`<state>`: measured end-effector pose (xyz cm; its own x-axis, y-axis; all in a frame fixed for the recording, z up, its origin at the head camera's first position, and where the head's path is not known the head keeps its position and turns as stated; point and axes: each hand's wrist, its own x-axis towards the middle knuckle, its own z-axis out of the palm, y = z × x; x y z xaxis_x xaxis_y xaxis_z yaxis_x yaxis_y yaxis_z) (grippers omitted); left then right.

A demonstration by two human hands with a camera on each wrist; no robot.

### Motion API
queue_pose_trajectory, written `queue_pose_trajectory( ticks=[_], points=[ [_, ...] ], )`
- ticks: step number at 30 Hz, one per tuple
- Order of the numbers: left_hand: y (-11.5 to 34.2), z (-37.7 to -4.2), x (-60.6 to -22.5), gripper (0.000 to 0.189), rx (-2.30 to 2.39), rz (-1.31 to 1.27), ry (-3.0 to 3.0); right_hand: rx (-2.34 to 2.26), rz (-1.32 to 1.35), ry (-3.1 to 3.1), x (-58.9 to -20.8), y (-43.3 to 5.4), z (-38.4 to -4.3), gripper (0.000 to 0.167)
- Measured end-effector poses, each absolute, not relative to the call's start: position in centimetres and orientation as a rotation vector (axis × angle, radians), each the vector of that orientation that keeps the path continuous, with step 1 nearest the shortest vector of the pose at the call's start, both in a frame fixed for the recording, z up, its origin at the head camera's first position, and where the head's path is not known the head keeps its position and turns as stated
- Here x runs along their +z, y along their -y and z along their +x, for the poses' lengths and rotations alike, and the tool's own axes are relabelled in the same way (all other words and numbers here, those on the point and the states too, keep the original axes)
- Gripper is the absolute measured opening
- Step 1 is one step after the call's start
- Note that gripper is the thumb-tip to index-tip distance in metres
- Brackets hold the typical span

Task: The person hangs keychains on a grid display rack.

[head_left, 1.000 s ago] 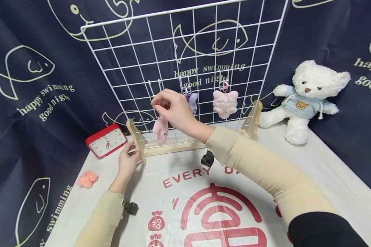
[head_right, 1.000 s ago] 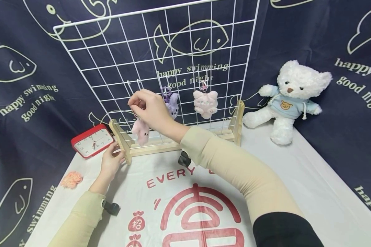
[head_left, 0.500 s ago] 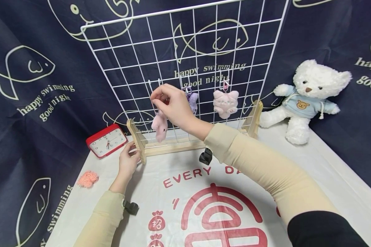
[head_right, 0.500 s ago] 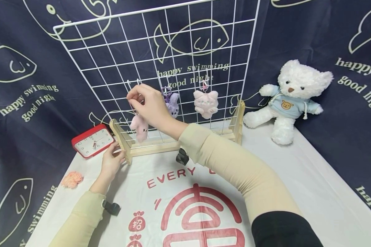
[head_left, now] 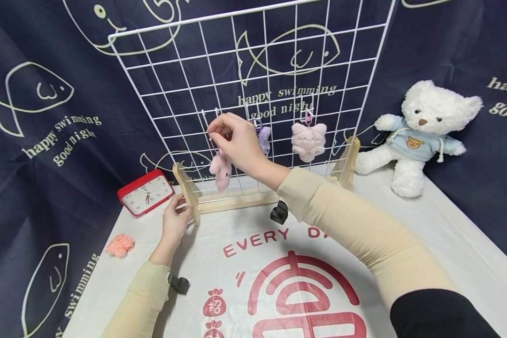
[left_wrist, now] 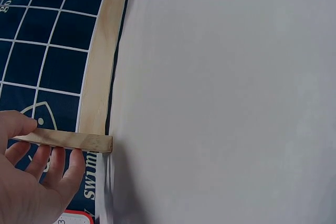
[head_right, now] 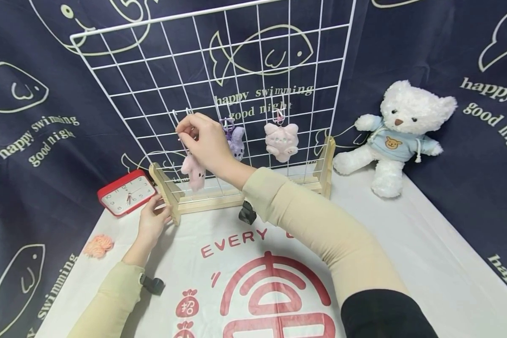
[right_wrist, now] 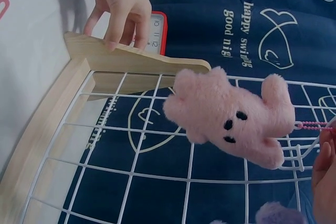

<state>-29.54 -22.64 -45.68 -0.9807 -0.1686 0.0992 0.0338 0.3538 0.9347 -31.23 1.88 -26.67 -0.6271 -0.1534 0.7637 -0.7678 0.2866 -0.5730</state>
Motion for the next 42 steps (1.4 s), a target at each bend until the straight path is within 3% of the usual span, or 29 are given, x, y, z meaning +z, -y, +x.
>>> queue_pose_trajectory(
  ticks=[42],
  points=[
    [22.45,-29.39,-45.47,0.05,-1.738,0.11,2.391,1.103,0.682,2.158,-26.76,-1.46,-32.09,0.01]
  ],
)
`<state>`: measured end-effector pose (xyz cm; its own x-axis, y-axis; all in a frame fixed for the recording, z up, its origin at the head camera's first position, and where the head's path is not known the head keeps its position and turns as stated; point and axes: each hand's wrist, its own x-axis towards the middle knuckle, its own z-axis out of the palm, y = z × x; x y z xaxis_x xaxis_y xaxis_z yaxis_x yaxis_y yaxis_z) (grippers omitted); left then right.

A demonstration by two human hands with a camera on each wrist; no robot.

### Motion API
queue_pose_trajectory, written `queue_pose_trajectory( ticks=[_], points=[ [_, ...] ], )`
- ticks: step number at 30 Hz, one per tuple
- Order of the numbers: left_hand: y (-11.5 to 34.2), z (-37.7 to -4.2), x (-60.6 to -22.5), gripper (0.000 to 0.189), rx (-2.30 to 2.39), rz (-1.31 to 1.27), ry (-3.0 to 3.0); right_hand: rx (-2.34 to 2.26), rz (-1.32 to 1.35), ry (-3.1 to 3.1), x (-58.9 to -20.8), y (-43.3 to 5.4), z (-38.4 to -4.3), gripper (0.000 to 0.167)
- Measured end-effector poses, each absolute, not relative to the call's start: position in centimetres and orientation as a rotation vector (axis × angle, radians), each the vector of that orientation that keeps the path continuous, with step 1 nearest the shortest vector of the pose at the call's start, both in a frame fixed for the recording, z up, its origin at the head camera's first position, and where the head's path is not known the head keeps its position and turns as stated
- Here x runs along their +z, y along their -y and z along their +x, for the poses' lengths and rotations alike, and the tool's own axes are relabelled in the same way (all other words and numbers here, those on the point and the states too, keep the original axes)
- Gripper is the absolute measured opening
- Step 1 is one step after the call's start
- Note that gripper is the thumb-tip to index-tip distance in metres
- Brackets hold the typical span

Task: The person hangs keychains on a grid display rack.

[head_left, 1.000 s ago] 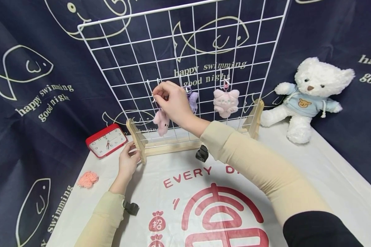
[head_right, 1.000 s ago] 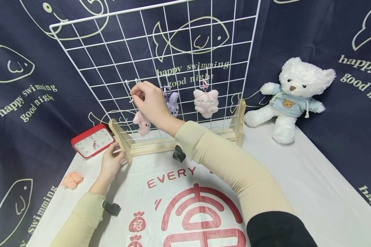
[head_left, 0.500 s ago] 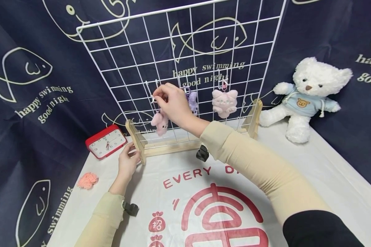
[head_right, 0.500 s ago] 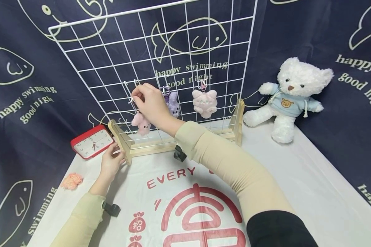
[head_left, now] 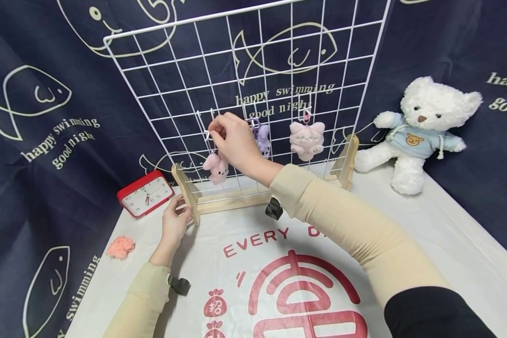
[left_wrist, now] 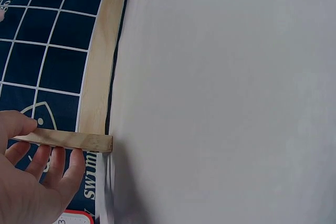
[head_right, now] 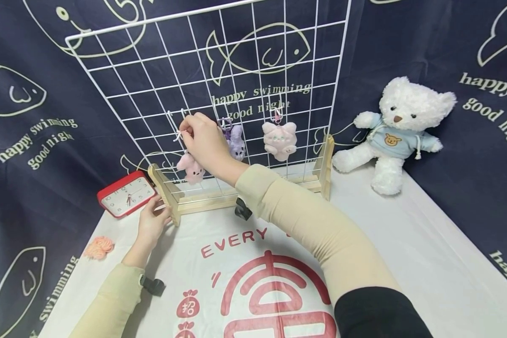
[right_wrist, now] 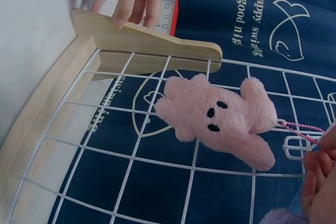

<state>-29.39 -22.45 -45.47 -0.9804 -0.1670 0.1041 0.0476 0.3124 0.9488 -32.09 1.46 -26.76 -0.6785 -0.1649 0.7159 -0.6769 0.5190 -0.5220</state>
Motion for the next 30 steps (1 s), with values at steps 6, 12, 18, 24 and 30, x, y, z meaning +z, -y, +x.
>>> queue_pose_trajectory(
  ticks=[6,12,18,24,30],
  points=[
    [22.38,-29.31,-45.33,0.051,-1.73,0.111,2.393,1.052,0.67,2.212,-26.6,-1.51,-31.98,0.011],
    [22.49,-29.4,-45.49,0.05,-1.716,0.108,2.399,1.016,0.685,2.247,-26.76,-1.68,-31.64,0.016],
    [22.62,-29.49,-45.65,0.05,-1.722,0.108,2.399,0.999,0.694,2.238,-26.88,-1.81,-31.65,0.018],
    [22.57,-29.41,-45.62,0.051,-1.729,0.113,2.392,1.011,0.696,2.253,-26.79,-1.91,-31.56,0.02],
    [22.51,-29.47,-45.64,0.05,-1.725,0.117,2.398,0.957,0.744,2.188,-26.99,-2.07,-31.46,0.022]
  ],
)
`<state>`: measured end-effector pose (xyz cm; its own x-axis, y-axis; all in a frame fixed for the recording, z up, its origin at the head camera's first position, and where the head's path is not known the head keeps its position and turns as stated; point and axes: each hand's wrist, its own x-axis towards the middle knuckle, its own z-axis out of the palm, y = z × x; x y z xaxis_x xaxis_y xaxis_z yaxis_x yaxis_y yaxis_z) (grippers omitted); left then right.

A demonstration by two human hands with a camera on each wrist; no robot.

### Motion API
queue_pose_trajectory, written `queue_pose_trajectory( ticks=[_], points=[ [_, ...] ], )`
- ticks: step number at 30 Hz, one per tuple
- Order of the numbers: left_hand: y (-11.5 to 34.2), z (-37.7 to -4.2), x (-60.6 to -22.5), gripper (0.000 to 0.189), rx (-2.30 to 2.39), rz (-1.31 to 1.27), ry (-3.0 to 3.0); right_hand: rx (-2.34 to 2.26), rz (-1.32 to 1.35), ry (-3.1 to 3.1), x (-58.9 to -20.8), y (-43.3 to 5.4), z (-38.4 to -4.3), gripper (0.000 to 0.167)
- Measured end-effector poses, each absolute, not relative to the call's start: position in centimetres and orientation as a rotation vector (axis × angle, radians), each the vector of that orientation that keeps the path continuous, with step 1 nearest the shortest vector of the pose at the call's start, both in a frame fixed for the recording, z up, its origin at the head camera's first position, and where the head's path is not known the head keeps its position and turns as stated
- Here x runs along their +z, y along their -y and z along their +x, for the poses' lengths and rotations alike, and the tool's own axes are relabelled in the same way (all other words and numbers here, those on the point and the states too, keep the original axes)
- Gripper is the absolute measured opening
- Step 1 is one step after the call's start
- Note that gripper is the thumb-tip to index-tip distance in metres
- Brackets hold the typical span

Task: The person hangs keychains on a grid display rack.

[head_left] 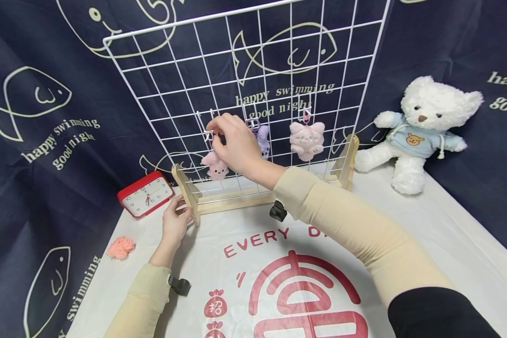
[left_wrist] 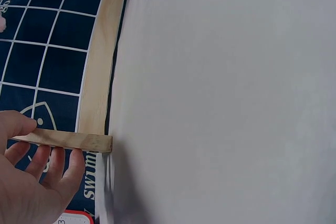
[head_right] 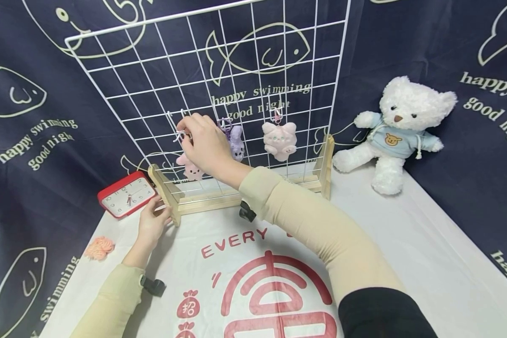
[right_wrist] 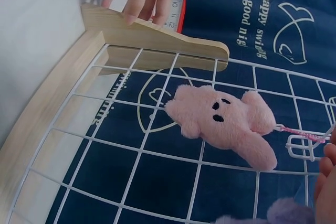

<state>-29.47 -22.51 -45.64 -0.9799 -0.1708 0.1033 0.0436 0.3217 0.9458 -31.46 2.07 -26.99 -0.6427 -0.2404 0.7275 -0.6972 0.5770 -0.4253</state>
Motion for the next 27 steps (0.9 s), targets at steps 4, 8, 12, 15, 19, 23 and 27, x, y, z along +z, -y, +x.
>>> queue_pose_trajectory(
  ticks=[4,8,12,15,19,23,27],
  points=[
    [22.6,-29.5,-45.7,0.05,-1.737,0.121,2.398,0.92,0.805,2.151,-27.3,-2.2,-30.9,0.022],
    [22.7,-29.4,-45.7,0.051,-1.78,0.153,2.378,0.939,0.884,2.111,-27.9,-2.5,-29.7,0.028],
    [22.6,-29.1,-45.6,0.048,-1.772,0.206,2.358,0.964,0.933,2.064,-28.7,-3.0,-28.7,0.03],
    [22.5,-28.8,-45.6,0.04,-1.729,0.231,2.322,0.973,0.958,2.064,-29.4,-3.5,-28.2,0.024],
    [22.4,-28.3,-45.5,0.025,-1.641,0.259,2.294,0.989,0.965,2.09,-30.8,-4.4,-27.5,0.023],
    [22.2,-27.7,-45.2,0.016,-1.559,0.279,2.295,1.011,0.949,2.132,-32.5,-5.4,-26.7,0.025],
    [21.8,-27.2,-44.9,0.014,-1.498,0.207,2.306,1.037,0.92,2.196,-34.5,-6.8,-26.0,0.025]
  ],
)
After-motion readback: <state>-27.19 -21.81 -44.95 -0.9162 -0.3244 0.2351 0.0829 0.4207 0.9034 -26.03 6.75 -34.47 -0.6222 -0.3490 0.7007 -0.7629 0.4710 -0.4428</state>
